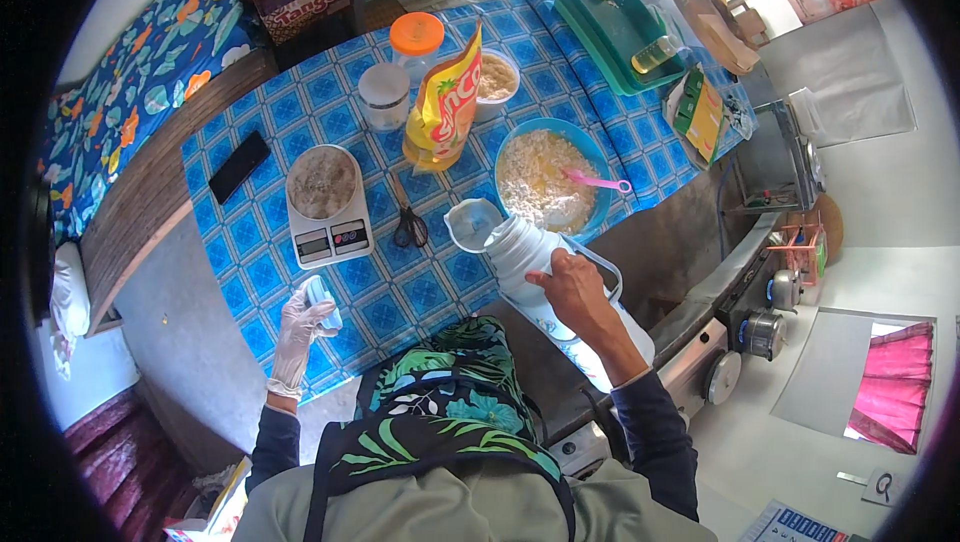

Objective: The person adds water and oil into a bowl containing white flour and mixes them together by hand.

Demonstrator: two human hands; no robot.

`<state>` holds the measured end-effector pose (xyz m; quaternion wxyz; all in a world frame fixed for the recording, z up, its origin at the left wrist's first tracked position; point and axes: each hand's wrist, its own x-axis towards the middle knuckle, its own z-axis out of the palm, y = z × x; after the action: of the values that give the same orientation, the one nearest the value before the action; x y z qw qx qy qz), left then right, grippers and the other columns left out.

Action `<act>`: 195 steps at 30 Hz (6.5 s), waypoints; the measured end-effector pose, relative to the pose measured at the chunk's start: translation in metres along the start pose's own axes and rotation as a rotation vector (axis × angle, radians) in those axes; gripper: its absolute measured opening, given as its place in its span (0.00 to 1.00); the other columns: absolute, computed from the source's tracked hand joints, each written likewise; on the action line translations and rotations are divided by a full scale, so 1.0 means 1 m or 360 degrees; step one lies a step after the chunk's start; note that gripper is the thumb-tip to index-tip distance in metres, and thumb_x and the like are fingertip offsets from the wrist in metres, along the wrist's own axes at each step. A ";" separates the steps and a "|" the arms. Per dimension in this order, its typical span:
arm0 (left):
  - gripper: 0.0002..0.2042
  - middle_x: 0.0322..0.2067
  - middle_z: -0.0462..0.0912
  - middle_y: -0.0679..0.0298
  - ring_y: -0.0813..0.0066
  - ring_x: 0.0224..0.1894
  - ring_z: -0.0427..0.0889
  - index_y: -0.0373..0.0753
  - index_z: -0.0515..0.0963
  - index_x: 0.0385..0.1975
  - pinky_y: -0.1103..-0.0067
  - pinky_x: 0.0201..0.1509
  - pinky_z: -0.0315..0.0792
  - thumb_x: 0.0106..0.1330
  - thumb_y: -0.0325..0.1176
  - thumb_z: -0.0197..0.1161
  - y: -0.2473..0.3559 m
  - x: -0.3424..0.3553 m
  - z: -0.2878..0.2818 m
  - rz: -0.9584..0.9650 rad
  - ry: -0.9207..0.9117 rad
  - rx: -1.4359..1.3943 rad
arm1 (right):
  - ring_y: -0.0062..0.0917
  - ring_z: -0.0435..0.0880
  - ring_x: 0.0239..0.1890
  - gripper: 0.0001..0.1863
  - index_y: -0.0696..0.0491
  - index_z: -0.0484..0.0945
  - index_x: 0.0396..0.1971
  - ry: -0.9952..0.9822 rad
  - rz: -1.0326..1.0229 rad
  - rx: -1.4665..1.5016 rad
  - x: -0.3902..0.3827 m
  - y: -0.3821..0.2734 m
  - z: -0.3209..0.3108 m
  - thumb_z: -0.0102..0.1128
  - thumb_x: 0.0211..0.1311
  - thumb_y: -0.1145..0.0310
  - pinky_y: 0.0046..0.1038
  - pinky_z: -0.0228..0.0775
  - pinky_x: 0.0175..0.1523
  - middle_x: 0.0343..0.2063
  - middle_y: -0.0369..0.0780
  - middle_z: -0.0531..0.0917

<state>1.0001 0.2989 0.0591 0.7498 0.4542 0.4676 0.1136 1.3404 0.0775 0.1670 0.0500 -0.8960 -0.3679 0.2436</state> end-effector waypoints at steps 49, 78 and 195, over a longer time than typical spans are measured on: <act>0.41 0.39 0.80 0.62 0.77 0.37 0.82 0.33 0.61 0.68 0.82 0.33 0.79 0.54 0.32 0.74 0.001 0.001 -0.004 -0.0008 -0.0043 0.0026 | 0.54 0.82 0.35 0.23 0.65 0.73 0.26 0.0013 -0.0175 -0.0047 0.011 0.002 0.000 0.67 0.60 0.57 0.47 0.70 0.41 0.27 0.60 0.80; 0.33 0.42 0.78 0.67 0.79 0.43 0.78 0.37 0.72 0.56 0.80 0.47 0.76 0.48 0.31 0.81 0.018 0.029 0.016 0.0251 -0.0272 0.0273 | 0.53 0.78 0.28 0.21 0.62 0.71 0.26 0.0382 -0.0143 0.0434 -0.033 0.020 0.032 0.72 0.56 0.60 0.42 0.67 0.31 0.23 0.55 0.79; 0.22 0.55 0.77 0.57 0.72 0.56 0.76 0.27 0.71 0.60 0.79 0.59 0.72 0.70 0.32 0.60 -0.137 -0.276 -0.045 0.0625 -0.2414 0.0998 | 0.33 0.86 0.35 0.11 0.43 0.86 0.29 0.0809 0.1899 0.0798 -0.761 -0.497 0.833 0.72 0.39 0.68 0.38 0.77 0.40 0.28 0.38 0.85</act>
<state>0.7810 0.0835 0.1095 0.6665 0.6675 -0.2403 -0.2289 0.1655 -0.1574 -0.1249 0.1975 -0.9358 0.2780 0.0898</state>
